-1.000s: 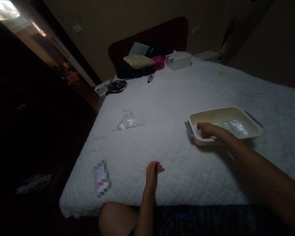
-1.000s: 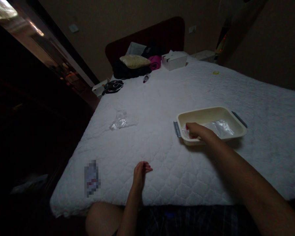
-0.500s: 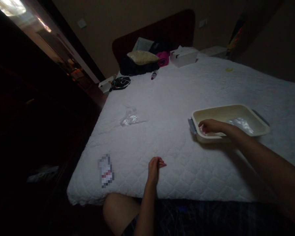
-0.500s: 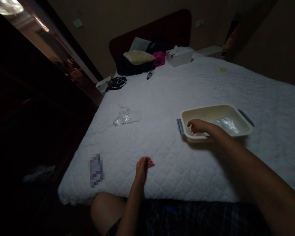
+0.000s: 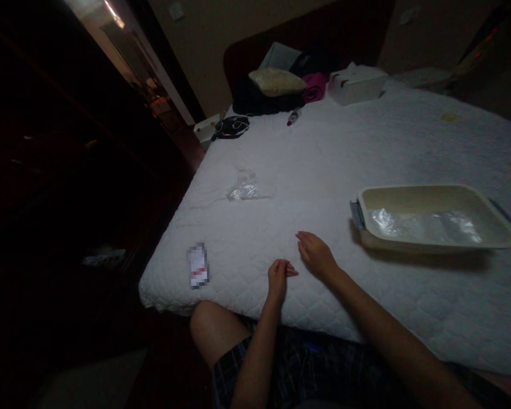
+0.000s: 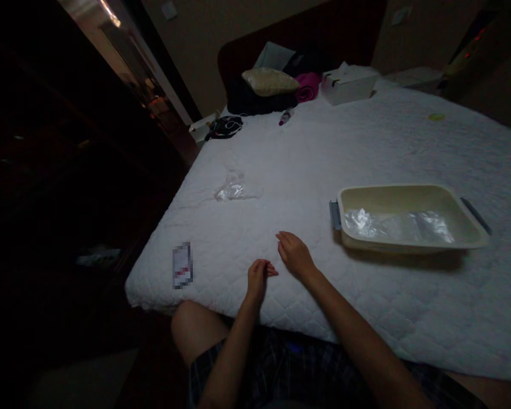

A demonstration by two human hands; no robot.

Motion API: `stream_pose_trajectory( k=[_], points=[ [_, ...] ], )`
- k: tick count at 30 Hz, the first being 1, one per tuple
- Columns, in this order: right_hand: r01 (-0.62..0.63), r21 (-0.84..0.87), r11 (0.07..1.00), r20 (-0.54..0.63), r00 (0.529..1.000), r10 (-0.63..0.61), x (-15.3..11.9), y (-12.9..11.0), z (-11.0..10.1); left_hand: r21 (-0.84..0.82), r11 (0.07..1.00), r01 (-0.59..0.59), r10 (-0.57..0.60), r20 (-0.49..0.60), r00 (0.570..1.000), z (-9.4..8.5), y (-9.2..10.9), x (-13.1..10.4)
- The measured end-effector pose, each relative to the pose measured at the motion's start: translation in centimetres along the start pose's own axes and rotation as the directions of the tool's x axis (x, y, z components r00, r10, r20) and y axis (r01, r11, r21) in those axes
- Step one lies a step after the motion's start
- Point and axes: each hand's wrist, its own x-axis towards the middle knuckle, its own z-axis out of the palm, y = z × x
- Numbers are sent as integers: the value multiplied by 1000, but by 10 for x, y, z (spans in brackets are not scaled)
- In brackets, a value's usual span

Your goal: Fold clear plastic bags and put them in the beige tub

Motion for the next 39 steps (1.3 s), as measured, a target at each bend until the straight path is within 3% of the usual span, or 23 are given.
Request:
stream_pose_trajectory(
  k=[4,7,10,13,17,19,21,26,29,34,39],
  points=[
    [-138,-152,979,-40,990,134,-9,-5,49,12,999,-48,49,-67,997,-3,-8,-4],
    [-163,-228,960,-60,986,153,-11,-2,59,139,982,-130,141,-72,987,-9,-6,-3],
    [-161,-246,956,-59,987,151,-11,1,61,417,866,-275,309,-15,951,-17,8,8],
    [-175,-250,952,-60,984,166,-11,2,64,629,691,-356,434,33,900,-24,31,36],
    [-175,-259,950,-55,984,167,-10,4,66,764,470,-442,571,118,812,-31,60,90],
    [-177,-246,953,-47,984,171,-8,4,65,849,317,-423,622,150,769,-36,74,120],
    [-183,-233,955,-40,983,178,-7,5,64,875,271,-401,638,149,756,-42,87,148],
    [-192,-252,949,-46,981,186,-3,9,66,918,134,-373,629,213,748,-54,116,204],
    [-184,-265,947,-86,982,167,-2,12,69,926,48,-373,586,277,762,-50,124,227],
    [-164,-283,945,-141,982,129,-1,16,73,939,-209,-273,484,342,805,-32,112,252],
    [-160,-293,943,-140,982,123,-2,16,74,946,-251,-205,493,307,814,-26,94,258]
  ],
)
